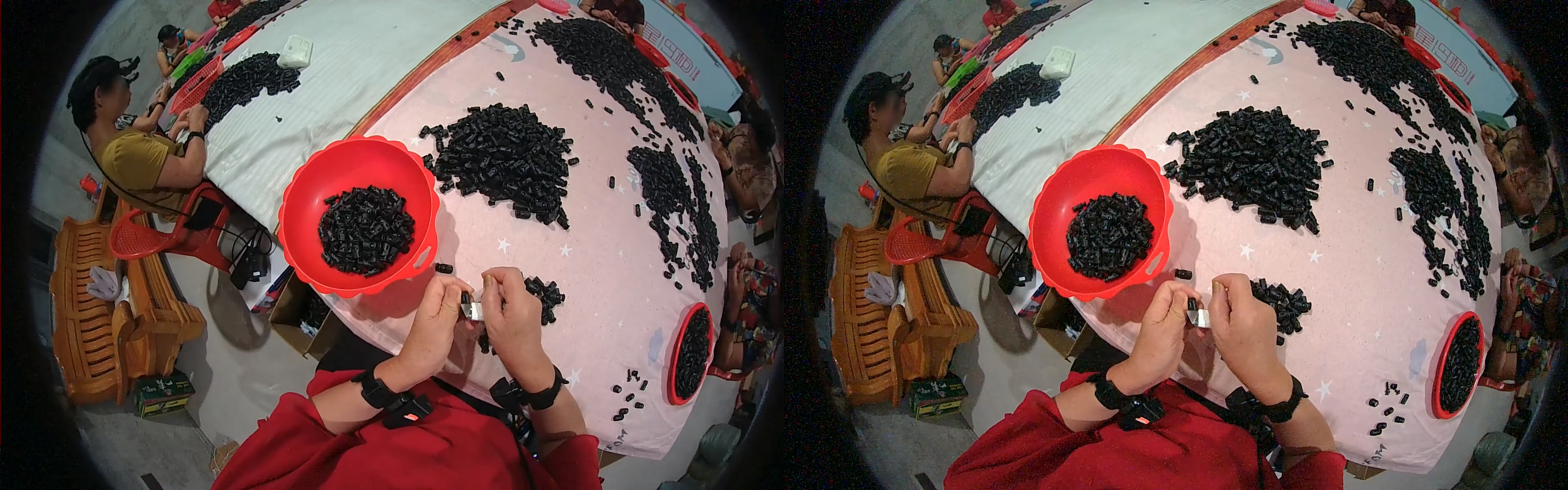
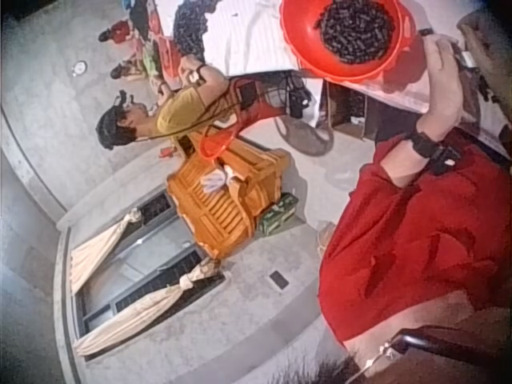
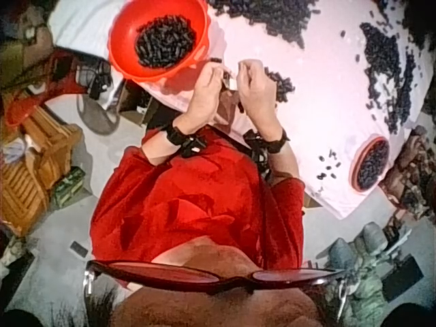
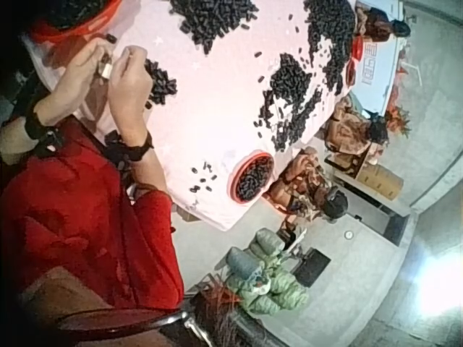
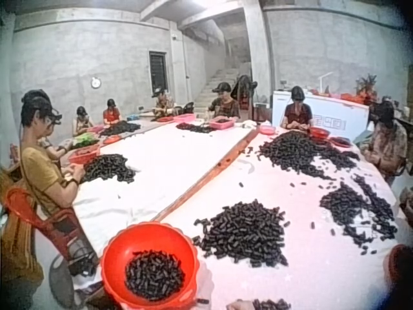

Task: Sorting small black plastic components into piles and inspecting them at a shared work table.

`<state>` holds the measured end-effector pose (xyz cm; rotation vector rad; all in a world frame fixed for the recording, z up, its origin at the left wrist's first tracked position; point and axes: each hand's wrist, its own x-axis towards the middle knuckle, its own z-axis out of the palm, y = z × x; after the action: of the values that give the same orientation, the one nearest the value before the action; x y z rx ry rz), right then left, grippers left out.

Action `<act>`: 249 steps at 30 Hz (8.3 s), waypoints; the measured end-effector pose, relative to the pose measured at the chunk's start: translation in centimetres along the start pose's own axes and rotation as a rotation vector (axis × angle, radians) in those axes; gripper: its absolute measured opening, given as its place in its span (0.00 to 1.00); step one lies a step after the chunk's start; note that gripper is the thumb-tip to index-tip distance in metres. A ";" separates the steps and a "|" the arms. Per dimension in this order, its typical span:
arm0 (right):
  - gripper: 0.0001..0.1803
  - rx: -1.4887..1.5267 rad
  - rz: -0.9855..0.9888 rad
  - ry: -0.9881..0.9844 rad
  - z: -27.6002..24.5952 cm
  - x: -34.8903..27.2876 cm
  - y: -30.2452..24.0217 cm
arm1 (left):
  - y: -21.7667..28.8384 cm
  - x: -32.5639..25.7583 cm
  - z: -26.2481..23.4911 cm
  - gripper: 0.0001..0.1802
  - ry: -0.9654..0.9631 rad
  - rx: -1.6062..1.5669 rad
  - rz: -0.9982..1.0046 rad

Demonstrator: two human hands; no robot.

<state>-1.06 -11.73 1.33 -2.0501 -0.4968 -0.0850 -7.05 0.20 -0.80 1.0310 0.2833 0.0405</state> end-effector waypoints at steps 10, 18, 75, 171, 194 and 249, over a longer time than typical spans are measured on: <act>0.05 -0.045 -0.006 0.043 0.3 -0.1 0.2 | -0.4 0.2 0.1 0.12 0.041 0.002 0.016; 0.04 -0.071 -0.014 0.059 0.6 -0.3 0.6 | -0.5 0.2 0.1 0.13 0.047 -0.036 0.000; 0.08 0.384 0.282 -0.327 -6.2 2.9 -0.3 | 4.0 5.1 2.6 0.13 -0.270 0.073 -0.236; 0.05 0.277 0.345 0.023 -2.9 -4.6 -1.0 | 1.6 2.9 0.0 0.18 -0.495 -0.038 -0.410; 0.06 0.593 0.435 0.129 -2.7 -4.6 -1.4 | 2.4 2.9 0.4 0.16 -0.473 -0.223 -0.487; 0.04 0.212 0.295 0.181 -1.7 -4.2 -0.8 | 1.2 2.6 0.0 0.15 -0.404 -0.010 -0.369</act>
<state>-4.94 -14.13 1.82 -1.8645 -0.0840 -0.0383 -4.44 1.21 -0.33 0.9398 0.1001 -0.4946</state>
